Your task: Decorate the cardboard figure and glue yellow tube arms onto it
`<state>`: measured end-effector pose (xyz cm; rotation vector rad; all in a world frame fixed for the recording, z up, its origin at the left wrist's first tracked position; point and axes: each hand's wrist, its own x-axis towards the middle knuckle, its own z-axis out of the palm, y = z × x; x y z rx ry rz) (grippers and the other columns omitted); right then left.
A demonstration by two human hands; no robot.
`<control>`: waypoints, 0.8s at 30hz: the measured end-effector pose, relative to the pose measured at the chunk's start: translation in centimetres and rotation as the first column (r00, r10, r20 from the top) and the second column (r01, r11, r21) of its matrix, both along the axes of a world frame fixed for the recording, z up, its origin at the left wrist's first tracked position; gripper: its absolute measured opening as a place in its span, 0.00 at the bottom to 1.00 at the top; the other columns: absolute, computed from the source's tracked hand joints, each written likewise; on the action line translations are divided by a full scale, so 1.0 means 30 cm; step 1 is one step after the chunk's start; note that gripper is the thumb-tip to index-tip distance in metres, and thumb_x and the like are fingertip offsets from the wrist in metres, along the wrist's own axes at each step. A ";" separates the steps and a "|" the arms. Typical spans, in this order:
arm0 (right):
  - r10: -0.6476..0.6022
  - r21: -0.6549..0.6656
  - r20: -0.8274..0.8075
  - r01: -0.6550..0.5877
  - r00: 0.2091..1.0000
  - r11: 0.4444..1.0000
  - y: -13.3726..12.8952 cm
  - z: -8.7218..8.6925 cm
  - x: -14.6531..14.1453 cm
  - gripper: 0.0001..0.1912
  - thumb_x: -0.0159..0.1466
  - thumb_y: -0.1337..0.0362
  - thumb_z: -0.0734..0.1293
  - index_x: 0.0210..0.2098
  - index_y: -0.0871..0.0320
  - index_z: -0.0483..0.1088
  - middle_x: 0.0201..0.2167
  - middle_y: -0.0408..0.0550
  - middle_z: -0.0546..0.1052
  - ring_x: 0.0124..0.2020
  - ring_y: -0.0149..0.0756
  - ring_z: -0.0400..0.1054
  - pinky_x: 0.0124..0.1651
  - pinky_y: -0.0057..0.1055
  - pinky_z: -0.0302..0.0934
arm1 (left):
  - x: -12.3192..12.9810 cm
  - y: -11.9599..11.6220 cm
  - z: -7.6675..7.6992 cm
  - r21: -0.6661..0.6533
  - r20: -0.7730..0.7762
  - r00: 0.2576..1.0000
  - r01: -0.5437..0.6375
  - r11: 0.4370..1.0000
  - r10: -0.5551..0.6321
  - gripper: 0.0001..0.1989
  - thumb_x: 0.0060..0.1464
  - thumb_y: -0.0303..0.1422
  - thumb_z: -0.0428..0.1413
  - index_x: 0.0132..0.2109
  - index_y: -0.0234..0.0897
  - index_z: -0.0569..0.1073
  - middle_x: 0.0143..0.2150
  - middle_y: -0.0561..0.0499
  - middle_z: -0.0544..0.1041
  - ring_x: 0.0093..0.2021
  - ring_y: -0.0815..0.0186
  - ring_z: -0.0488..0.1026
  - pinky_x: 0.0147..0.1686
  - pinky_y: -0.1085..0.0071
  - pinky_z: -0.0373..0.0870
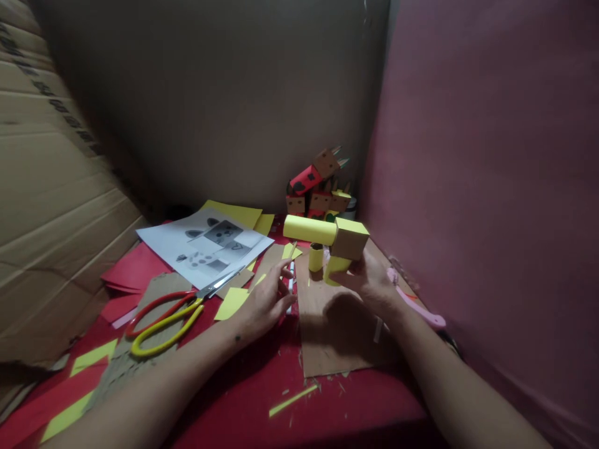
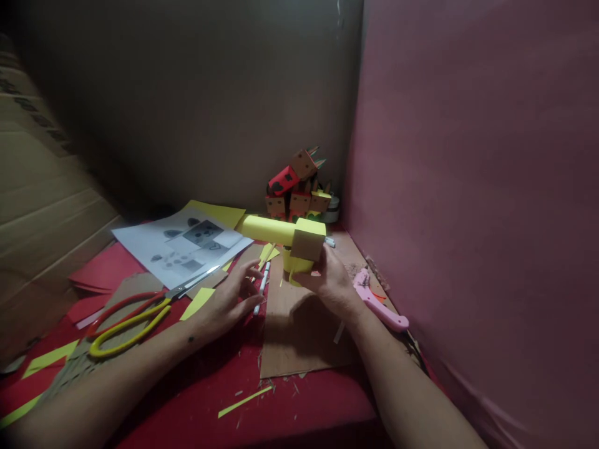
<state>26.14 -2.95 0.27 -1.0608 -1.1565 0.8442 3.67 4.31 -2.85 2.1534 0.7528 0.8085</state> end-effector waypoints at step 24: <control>0.119 0.067 -0.254 -0.105 0.960 0.992 -0.026 0.038 -0.001 0.32 0.43 0.62 0.75 0.49 0.53 0.75 0.39 0.50 0.83 0.44 0.52 0.77 0.47 0.47 0.70 | 0.019 0.002 -0.029 0.175 -0.045 0.998 0.044 0.984 -0.036 0.29 0.55 0.28 0.53 0.63 0.41 0.57 0.45 0.47 0.74 0.32 0.65 0.74 0.35 0.64 0.71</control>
